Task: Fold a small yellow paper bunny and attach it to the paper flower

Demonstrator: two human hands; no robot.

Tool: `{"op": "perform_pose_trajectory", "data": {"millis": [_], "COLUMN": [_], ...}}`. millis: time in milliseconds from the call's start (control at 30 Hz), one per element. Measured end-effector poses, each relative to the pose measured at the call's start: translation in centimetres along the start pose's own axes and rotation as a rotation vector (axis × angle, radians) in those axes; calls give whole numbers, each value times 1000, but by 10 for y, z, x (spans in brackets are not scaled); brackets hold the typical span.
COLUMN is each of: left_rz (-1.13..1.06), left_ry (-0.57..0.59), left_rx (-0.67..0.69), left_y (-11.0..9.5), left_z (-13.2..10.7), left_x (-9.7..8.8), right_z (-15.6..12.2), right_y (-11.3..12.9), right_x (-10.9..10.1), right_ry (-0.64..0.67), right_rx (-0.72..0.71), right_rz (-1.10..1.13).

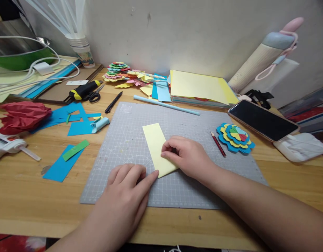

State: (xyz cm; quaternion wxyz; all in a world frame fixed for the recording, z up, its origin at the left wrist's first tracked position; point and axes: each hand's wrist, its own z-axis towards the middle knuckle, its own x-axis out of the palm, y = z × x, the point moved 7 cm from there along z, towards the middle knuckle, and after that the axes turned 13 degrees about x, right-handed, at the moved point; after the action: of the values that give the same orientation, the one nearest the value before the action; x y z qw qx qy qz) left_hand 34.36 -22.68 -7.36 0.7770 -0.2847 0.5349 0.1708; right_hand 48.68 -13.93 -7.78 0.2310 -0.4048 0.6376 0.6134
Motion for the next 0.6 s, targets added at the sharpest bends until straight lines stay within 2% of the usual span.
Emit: {"op": "perform_pose_trajectory", "data": {"millis": [600], "left_rz": [-13], "left_ry": [23], "left_rx": [33], "left_y": [-1], "left_z": [1], "left_x": [0], "right_z": [0], "right_y": [0], "right_x": [0], "right_ry": [6], "right_rx": [-9], "right_rz": [-7]}}
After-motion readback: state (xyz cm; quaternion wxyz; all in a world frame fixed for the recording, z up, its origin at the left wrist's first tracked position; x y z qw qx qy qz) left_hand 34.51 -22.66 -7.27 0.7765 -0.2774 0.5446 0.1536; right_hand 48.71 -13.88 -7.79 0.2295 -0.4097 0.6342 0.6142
